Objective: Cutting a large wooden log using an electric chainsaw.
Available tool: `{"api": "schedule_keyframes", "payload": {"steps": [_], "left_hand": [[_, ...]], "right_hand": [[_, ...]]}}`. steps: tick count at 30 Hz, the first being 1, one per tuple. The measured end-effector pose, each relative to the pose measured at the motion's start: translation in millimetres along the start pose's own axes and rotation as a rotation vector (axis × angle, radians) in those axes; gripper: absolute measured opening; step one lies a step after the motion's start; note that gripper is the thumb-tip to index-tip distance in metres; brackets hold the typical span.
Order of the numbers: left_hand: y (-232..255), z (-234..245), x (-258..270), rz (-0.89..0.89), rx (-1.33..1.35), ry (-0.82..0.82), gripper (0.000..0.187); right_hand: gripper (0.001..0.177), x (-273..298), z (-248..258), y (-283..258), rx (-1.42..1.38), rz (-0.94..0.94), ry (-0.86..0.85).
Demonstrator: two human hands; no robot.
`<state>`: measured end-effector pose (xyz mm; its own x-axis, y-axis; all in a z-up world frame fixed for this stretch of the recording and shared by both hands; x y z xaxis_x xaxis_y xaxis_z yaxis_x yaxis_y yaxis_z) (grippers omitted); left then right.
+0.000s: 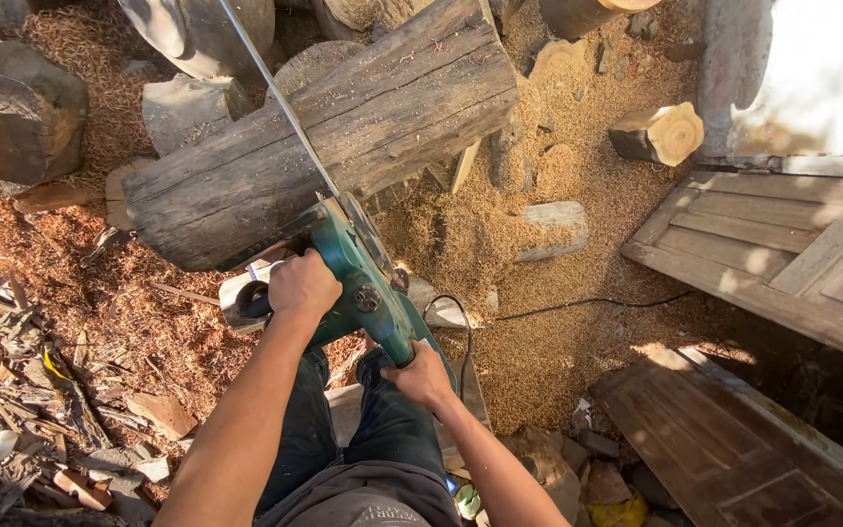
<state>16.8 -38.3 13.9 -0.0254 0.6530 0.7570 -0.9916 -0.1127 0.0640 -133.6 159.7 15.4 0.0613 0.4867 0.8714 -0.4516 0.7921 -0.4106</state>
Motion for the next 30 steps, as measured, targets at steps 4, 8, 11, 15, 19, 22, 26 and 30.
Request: {"api": "schedule_keyframes", "payload": {"steps": [4, 8, 11, 15, 19, 22, 26, 30], "left_hand": [[3, 12, -1, 0.025, 0.002, -0.061, 0.031], [6, 26, 1, 0.048, 0.022, -0.101, 0.028], [11, 37, 2, 0.08, 0.043, -0.129, 0.029], [11, 41, 1, 0.11, 0.035, -0.161, 0.029], [10, 44, 1, 0.11, 0.028, -0.164, 0.03], [11, 48, 0, 0.102, 0.031, -0.164, 0.03], [12, 54, 0, 0.106, 0.032, -0.166, 0.031], [12, 59, -2, 0.108, 0.029, -0.167, 0.032]], "right_hand": [[0.044, 1, 2, -5, 0.005, -0.006, -0.033], [0.044, 6, 5, -15, 0.011, -0.018, -0.033], [0.046, 9, 8, -21, 0.0, -0.053, -0.036], [0.048, 16, 13, -30, -0.001, -0.078, -0.041], [0.049, 20, 17, -37, -0.001, -0.085, -0.048], [0.051, 22, 21, -42, 0.004, -0.074, -0.04], [0.051, 26, 26, -50, 0.014, -0.074, -0.042], [0.05, 31, 32, -61, -0.002, -0.075, -0.061]]}}
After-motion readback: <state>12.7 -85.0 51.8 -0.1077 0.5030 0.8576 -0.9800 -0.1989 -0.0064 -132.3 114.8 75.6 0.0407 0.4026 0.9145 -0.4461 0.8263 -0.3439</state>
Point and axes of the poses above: each hand's wrist, its own x-axis away from the middle knuckle, its own z-axis out of the back of the hand, y = z × x, the point moved 1 cm from there along -x, towards the middle knuckle, and after that the axes turned 7 degrees about x, right-handed, at the moved point
